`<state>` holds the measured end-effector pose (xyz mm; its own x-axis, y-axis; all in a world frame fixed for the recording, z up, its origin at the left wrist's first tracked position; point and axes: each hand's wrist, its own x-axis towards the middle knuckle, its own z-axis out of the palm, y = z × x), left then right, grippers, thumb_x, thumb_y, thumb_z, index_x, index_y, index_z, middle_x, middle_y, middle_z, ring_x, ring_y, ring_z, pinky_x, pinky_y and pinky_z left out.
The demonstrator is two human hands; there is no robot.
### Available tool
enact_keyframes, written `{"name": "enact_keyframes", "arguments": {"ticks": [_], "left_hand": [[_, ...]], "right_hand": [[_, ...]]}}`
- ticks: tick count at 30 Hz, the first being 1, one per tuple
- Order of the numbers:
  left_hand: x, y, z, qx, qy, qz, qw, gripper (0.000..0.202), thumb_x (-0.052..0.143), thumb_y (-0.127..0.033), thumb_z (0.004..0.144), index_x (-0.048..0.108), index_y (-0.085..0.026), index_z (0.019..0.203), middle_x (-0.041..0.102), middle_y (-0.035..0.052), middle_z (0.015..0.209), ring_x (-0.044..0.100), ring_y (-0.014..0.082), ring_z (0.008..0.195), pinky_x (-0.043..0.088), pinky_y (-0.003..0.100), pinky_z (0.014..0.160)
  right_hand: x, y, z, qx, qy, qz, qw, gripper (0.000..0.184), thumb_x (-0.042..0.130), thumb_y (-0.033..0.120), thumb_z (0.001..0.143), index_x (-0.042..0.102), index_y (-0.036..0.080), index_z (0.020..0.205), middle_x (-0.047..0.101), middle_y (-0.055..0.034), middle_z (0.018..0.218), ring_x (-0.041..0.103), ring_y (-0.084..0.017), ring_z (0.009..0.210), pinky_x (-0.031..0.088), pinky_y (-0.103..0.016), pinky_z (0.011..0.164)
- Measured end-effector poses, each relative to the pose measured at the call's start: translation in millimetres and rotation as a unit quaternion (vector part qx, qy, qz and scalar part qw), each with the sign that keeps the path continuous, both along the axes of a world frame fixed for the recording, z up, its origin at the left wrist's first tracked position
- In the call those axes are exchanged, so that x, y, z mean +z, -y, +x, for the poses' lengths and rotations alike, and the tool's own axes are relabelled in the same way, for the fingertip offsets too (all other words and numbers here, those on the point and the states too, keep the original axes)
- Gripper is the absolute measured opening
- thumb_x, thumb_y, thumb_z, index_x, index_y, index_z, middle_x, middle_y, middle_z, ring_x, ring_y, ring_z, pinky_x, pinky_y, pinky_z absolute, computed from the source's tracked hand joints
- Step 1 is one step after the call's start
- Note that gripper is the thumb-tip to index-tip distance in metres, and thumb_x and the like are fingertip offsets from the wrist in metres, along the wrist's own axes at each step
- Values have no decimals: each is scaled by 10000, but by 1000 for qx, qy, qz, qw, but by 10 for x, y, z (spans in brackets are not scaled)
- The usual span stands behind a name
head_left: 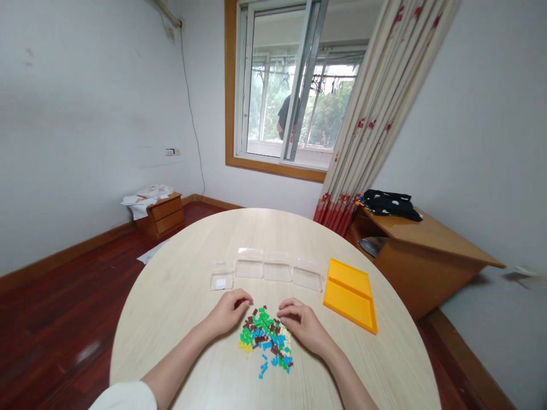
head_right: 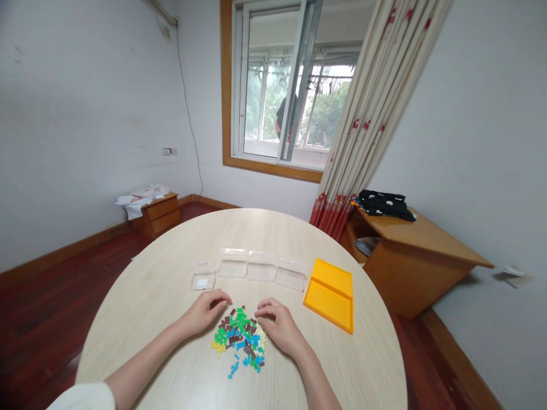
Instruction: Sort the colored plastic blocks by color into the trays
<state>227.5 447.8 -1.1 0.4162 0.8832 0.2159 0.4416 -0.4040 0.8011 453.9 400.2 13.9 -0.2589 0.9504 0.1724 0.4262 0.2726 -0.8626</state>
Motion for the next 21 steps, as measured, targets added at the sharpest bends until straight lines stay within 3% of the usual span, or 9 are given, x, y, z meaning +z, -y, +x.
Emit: {"name": "enact_keyframes", "arguments": {"ticks": [6, 16, 21], "left_hand": [[62, 26, 16, -58, -54, 27, 996, 171, 529, -282, 759, 665, -188, 803, 578, 42, 744, 513, 151, 734, 383, 256, 693], [13, 30, 78, -34, -54, 10, 998, 100, 560, -239, 712, 628, -190, 767, 602, 45, 801, 517, 173, 797, 374, 287, 761], [17, 36, 87, -30, -50, -5, 998, 96, 527, -178, 680, 599, -187, 744, 604, 24, 773, 512, 162, 764, 372, 262, 707]], "right_hand": [[-39, 29, 33, -8, 25, 4, 1000, 153, 554, 191, 746, 707, 188, 742, 589, -75, 983, 575, -192, 932, 442, -311, 836], [47, 52, -48, -30, 58, 25, 998, 125, 531, 126, 714, 625, 183, 654, 585, -61, 931, 567, -174, 887, 414, -294, 821], [32, 48, -54, -31, 69, 37, 996, 130, 517, 96, 701, 614, 180, 678, 587, -34, 812, 562, -157, 788, 425, -269, 757]]}}
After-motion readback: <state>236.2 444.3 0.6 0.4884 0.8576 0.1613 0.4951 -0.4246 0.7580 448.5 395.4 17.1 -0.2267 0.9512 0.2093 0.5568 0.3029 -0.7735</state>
